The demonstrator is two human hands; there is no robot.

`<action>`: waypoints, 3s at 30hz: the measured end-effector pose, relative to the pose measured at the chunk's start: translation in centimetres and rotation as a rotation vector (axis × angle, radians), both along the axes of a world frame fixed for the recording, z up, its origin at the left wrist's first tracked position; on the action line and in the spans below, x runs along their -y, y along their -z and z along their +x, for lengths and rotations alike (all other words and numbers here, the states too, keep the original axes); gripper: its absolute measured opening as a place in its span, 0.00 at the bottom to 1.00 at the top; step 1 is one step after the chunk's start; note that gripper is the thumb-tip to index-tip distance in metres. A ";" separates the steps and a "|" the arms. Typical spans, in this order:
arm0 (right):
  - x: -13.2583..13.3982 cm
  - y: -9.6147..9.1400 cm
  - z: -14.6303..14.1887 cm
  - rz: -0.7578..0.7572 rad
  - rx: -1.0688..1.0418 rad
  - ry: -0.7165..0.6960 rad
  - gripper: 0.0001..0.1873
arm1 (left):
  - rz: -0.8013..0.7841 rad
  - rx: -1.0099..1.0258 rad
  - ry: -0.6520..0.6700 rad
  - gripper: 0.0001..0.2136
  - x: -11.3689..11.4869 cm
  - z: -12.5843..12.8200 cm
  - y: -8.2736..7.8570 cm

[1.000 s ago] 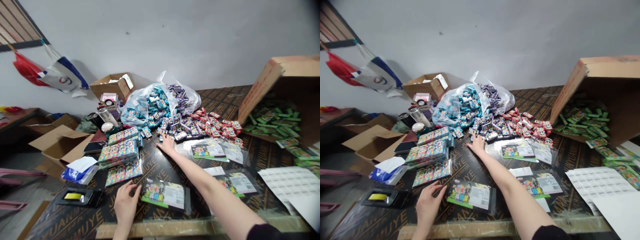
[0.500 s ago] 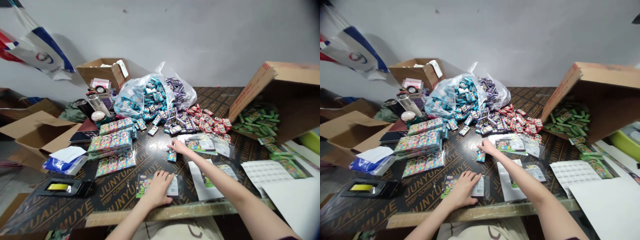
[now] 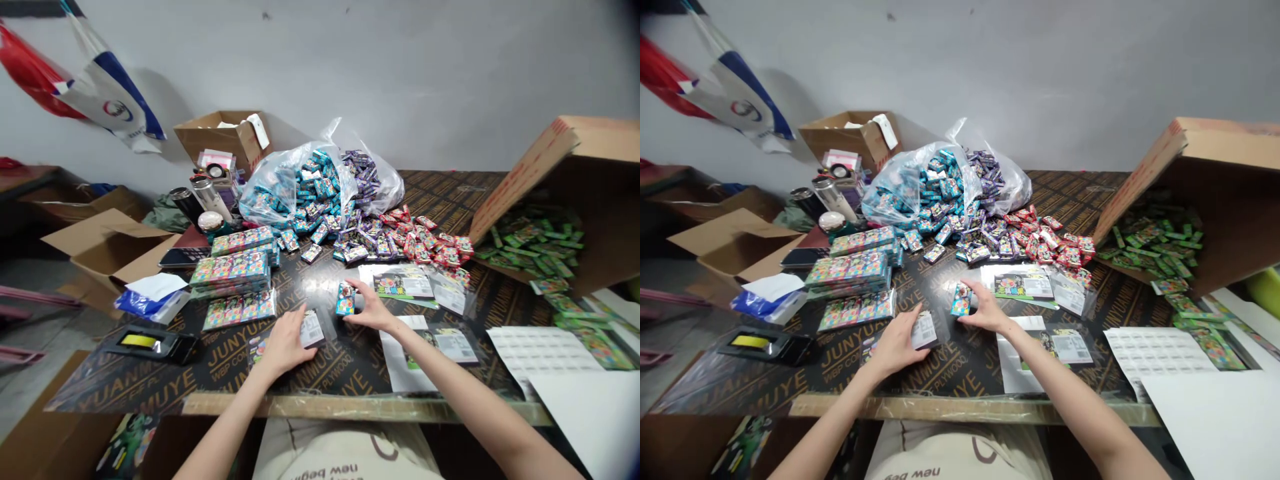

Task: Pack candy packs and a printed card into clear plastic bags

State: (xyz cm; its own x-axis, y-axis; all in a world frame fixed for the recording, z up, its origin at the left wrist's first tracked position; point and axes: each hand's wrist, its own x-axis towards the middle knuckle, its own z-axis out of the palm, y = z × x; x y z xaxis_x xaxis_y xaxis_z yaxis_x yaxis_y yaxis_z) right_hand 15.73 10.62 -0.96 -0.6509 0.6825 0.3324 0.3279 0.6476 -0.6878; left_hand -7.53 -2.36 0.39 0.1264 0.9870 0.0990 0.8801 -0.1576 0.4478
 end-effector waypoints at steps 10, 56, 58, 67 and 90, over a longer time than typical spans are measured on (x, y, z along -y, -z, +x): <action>3.7 -3.4 -1.8 0.069 0.229 -0.314 0.48 | 0.015 0.083 0.120 0.47 -0.2 0.0 -1.6; 4.2 -1.7 1.1 0.116 0.135 -0.023 0.49 | -0.108 0.066 0.044 0.46 0.3 1.4 0.1; 4.5 -1.4 1.4 0.110 0.173 -0.043 0.48 | -0.102 -0.028 0.069 0.47 0.8 1.2 0.5; 5.4 -2.6 2.1 0.042 0.163 -0.198 0.50 | 0.012 0.043 0.153 0.45 -0.8 1.6 -1.7; -8.4 -1.8 6.2 0.065 0.143 0.928 0.36 | -0.130 0.240 0.108 0.46 -1.7 4.2 0.6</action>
